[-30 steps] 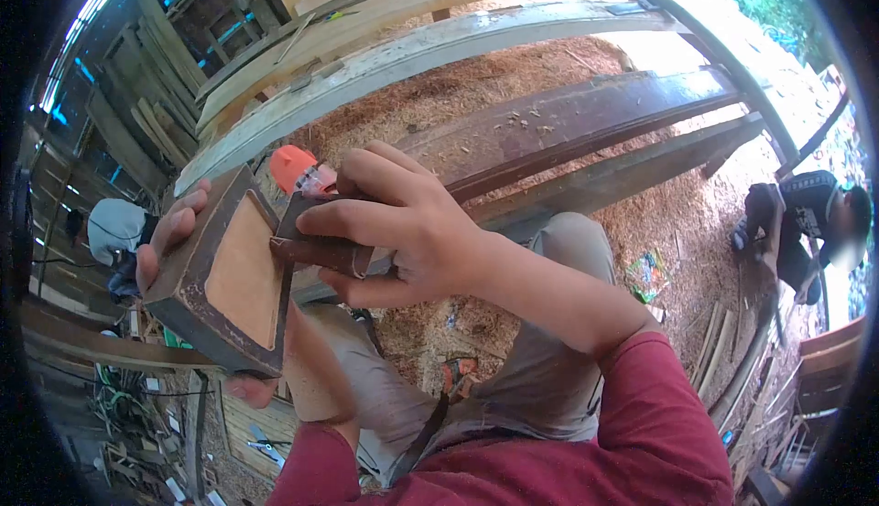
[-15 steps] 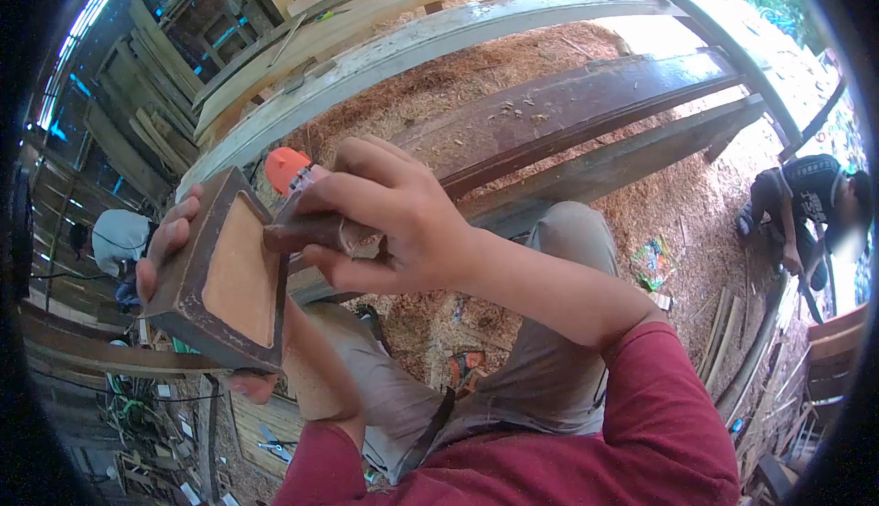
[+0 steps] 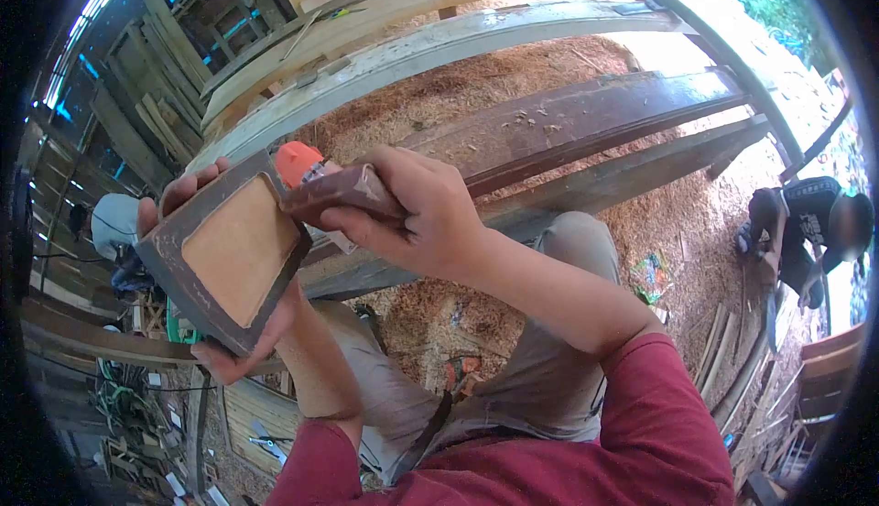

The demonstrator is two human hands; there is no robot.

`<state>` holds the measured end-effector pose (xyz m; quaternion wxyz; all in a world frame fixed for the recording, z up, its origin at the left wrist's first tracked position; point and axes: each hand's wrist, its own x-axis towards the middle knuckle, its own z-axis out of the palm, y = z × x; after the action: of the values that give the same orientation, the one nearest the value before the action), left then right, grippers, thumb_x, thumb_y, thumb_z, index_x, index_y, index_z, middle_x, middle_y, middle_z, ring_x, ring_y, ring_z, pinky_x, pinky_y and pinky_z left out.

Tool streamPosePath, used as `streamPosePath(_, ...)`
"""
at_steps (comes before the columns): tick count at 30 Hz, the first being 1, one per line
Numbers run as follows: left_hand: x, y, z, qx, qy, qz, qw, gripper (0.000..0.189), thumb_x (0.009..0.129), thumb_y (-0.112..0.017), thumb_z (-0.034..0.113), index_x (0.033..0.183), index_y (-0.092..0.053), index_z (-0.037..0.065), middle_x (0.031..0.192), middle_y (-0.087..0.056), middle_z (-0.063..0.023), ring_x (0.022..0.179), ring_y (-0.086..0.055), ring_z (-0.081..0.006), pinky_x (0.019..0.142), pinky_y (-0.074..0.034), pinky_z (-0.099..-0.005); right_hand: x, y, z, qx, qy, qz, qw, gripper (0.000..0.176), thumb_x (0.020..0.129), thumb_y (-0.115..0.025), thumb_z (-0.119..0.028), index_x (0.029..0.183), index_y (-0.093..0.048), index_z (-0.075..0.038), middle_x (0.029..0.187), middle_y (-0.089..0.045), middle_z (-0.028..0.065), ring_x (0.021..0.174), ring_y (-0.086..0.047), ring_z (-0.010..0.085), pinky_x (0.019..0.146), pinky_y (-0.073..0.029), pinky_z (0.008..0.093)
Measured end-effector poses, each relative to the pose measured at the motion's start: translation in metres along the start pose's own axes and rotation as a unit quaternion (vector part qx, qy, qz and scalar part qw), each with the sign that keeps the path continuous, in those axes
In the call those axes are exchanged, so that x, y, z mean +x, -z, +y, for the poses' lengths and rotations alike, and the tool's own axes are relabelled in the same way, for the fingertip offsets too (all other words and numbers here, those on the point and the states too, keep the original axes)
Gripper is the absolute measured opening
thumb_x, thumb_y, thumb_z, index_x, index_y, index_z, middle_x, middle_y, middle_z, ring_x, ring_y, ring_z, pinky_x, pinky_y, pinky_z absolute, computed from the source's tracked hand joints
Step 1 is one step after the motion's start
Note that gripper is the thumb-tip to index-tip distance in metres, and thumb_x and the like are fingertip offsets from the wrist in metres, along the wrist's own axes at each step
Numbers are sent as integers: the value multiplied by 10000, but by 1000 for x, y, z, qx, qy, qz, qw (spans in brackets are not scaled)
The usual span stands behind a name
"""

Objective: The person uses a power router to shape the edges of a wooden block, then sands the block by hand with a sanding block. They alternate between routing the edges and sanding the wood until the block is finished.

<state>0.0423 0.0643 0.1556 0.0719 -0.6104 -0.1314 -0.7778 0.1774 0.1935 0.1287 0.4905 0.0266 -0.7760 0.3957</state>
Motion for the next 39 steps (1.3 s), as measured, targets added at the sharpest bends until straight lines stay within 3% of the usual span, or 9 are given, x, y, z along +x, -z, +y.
streamPosePath(2,3,-7,-1,-71,4,10,997,1208,789,-420,830,1552,-229,-86,1411,-468,-342,1282,-492,-490,1168,-322,-636,0,-1,0,31,-33,-13,999,302,847,-823,-153,1036,-656,13,865,-692,88,793,-656,124,712,-512,258)
streamPosePath(4,3,-5,1,-39,5,47,998,1197,794,-395,826,1545,-245,-94,1399,-480,-347,1264,-508,-490,1160,-335,-632,1,-2,-1,90,-52,-22,994,292,850,-789,-106,1075,-647,13,906,-700,59,842,-634,79,743,-506,242)
streamPosePath(7,4,-2,4,8,18,89,996,1160,808,-386,793,1536,-266,-101,1386,-494,-352,1245,-526,-492,1148,-351,-627,2,-4,-1,126,-97,12,987,263,853,-781,-124,1033,-634,0,800,-648,35,747,-566,44,645,-487,248)
streamPosePath(10,4,-3,6,10,30,119,992,1124,817,-392,755,1534,-272,-103,1389,-494,-354,1240,-532,-497,1140,-361,-625,3,-5,3,177,-142,6,974,244,874,-767,-121,1043,-640,0,836,-653,9,772,-553,29,655,-476,229)
streamPosePath(20,8,3,6,-77,57,80,992,1095,820,-388,715,1543,-264,-98,1398,-491,-354,1281,-518,-507,1173,-339,-629,4,-8,2,297,-215,9,930,263,920,-756,-111,1135,-636,-17,972,-673,3,911,-591,43,786,-502,242)
streamPosePath(26,7,-2,9,12,94,193,977,1050,843,-353,694,1544,-283,-85,1413,-481,-337,1281,-519,-500,1163,-348,-629,0,-13,3,357,-225,37,906,313,944,-731,-112,1210,-596,-16,1051,-672,19,962,-617,64,826,-520,256)
streamPosePath(31,7,1,7,-36,90,187,978,1050,838,-366,694,1541,-297,-83,1401,-486,-323,1275,-521,-491,1155,-351,-630,-2,-18,12,422,-256,27,869,313,966,-707,-133,1221,-562,-23,1104,-659,49,985,-632,89,850,-528,281)
streamPosePath(39,6,1,5,-16,94,186,978,1044,832,-388,684,1539,-299,-79,1399,-485,-318,1274,-520,-485,1153,-357,-622,3,-14,10,284,-201,-19,937,326,968,-717,-134,1235,-567,-22,1061,-637,34,983,-580,71,849,-498,270)
